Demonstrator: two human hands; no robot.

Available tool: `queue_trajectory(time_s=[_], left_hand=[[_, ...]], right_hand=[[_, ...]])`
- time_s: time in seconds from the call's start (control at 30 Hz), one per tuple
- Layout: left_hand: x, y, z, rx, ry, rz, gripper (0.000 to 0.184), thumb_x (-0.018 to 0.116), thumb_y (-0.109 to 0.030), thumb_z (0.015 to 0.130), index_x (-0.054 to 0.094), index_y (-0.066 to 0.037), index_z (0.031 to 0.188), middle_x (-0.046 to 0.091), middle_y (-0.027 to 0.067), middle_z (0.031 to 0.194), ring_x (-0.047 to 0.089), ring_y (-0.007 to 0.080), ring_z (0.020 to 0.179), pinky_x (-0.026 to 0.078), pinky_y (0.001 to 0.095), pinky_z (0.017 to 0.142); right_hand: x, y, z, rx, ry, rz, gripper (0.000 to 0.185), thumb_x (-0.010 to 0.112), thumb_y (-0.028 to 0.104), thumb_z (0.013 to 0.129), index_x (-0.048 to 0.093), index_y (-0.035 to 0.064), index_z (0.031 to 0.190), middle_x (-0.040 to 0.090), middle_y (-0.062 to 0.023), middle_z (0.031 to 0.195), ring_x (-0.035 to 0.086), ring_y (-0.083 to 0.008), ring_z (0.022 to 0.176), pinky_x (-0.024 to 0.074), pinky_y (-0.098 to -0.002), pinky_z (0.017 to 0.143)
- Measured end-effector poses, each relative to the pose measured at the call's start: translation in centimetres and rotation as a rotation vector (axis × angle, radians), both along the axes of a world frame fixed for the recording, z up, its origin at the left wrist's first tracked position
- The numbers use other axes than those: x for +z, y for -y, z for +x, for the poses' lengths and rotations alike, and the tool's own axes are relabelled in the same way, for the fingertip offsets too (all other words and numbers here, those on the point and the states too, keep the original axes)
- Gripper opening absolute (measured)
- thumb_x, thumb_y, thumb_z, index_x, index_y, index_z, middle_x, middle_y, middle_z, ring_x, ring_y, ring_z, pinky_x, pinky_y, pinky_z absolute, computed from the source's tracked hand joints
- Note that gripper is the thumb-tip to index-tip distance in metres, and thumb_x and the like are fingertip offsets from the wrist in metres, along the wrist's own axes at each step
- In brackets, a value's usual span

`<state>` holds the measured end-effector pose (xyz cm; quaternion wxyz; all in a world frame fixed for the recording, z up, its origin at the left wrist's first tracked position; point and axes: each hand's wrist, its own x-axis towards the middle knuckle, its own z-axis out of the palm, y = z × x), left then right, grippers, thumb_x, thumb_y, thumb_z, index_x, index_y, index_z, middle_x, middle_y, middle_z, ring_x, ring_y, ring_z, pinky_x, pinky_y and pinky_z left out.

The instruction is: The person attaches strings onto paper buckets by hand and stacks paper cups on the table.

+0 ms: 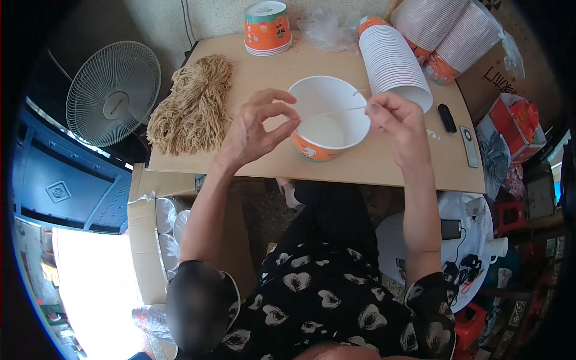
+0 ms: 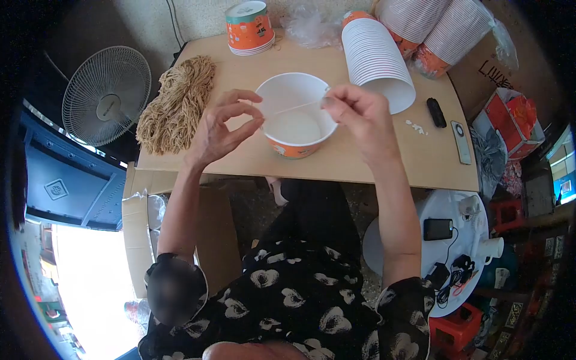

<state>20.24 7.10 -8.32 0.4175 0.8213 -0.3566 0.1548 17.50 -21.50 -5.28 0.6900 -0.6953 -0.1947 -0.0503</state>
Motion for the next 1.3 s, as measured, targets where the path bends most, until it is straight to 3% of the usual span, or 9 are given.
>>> queue_trajectory(time_s=[0.27, 0.4, 0.57, 0.77, 0.9, 1.0, 1.13, 1.23, 1.3], left_hand=[[-2.3, 1.9, -0.2, 0.166, -0.204, -0.192, 0.046, 0.080, -0.024, 0.082, 0.065, -0.007, 0.122, 0.058, 0.0240, 0.136, 0.058, 0.0342, 0.127, 0.047, 0.0398, 0.105], [-4.1, 3.8, 1.2, 0.131, -0.280, -0.248, 0.044, 0.068, -0.022, 0.092, 0.058, -0.001, 0.130, 0.068, 0.0268, 0.111, 0.068, 0.0343, 0.108, 0.052, 0.0402, 0.089], [-2.3, 4.3, 0.1, 0.152, -0.099, -0.285, 0.019, 0.058, -0.010, 0.097, 0.067, 0.001, 0.109, 0.071, 0.0216, 0.088, 0.073, 0.0321, 0.082, 0.055, 0.0383, 0.074], [-0.8, 4.6, -2.2, 0.052, -0.092, -0.215, 0.013, 0.061, -0.008, 0.095, 0.068, 0.001, 0.102, 0.071, 0.0188, 0.085, 0.071, 0.0335, 0.079, 0.055, 0.0393, 0.071], [-0.7, 4.6, -2.9, 0.022, -0.065, -0.170, 0.014, 0.059, -0.008, 0.098, 0.068, 0.001, 0.106, 0.073, 0.0144, 0.086, 0.072, 0.0229, 0.076, 0.056, 0.0340, 0.072], [-0.7, 3.8, -3.9, -0.026, -0.301, -0.148, 0.016, 0.059, -0.009, 0.100, 0.066, 0.002, 0.108, 0.074, 0.0132, 0.100, 0.070, 0.0185, 0.086, 0.056, 0.0322, 0.079], [-3.6, 0.8, -5.2, -0.190, -0.624, -0.756, 0.055, 0.065, -0.021, 0.096, 0.047, -0.005, 0.145, 0.044, 0.0095, 0.154, 0.037, 0.0245, 0.145, 0.030, 0.0409, 0.118], [-8.7, -0.1, -6.7, -0.596, -0.898, -1.238, 0.090, 0.067, -0.050, 0.092, 0.020, -0.015, 0.160, 0.023, 0.0103, 0.165, 0.021, 0.0293, 0.152, 0.023, 0.0485, 0.122], [-8.4, 1.8, -7.7, -0.484, -1.085, -1.233, 0.102, 0.051, -0.077, 0.085, 0.017, -0.020, 0.161, 0.023, 0.0114, 0.165, 0.025, 0.0324, 0.151, 0.026, 0.0538, 0.120]], right_hand=[[-1.1, 0.5, -0.5, 0.189, -0.101, 0.192, 0.014, 0.068, 0.014, 0.095, 0.067, -0.0002, 0.099, 0.058, 0.0029, 0.077, 0.044, -0.0030, 0.062, 0.0331, -0.0186, 0.055], [-0.3, 0.3, -0.8, 0.247, -0.081, 0.129, 0.015, 0.068, 0.012, 0.094, 0.066, -0.0005, 0.103, 0.059, 0.0022, 0.077, 0.045, -0.0029, 0.062, 0.0332, -0.0189, 0.055], [1.3, 1.8, -0.8, 0.034, -0.074, -0.006, 0.028, 0.067, 0.004, 0.088, 0.061, -0.0019, 0.115, 0.054, 0.0059, 0.077, 0.043, -0.0004, 0.062, 0.0347, -0.0182, 0.055], [3.3, 1.4, -0.7, 0.021, -0.138, -0.609, 0.042, 0.083, 0.003, 0.076, 0.063, -0.0032, 0.112, 0.048, 0.0088, 0.068, 0.042, -0.0005, 0.059, 0.0373, -0.0198, 0.054], [1.6, -0.2, -1.6, -0.062, 0.007, -0.955, 0.032, 0.083, 0.015, 0.076, 0.070, -0.0025, 0.100, 0.060, -0.0053, 0.063, 0.052, -0.0094, 0.056, 0.0451, -0.0276, 0.056], [-1.0, 0.0, -1.4, -0.157, 0.136, -0.840, 0.017, 0.077, 0.011, 0.085, 0.072, -0.0028, 0.095, 0.048, 0.0029, 0.058, 0.042, -0.0038, 0.055, 0.0357, -0.0253, 0.050], [0.1, -0.1, -2.7, -0.281, 0.323, -0.648, 0.014, 0.075, 0.012, 0.087, 0.070, -0.0006, 0.089, 0.056, -0.0108, 0.061, 0.053, -0.0150, 0.053, 0.0428, -0.0313, 0.053], [0.2, -0.2, -2.9, -0.323, 0.416, -0.473, 0.008, 0.071, 0.006, 0.090, 0.071, -0.0012, 0.093, 0.058, -0.0082, 0.064, 0.054, -0.0115, 0.056, 0.0432, -0.0276, 0.052], [0.3, -1.2, -2.8, -0.273, 0.438, -0.423, 0.011, 0.069, 0.003, 0.091, 0.072, -0.0021, 0.100, 0.060, -0.0060, 0.067, 0.057, -0.0095, 0.059, 0.0453, -0.0251, 0.054]])
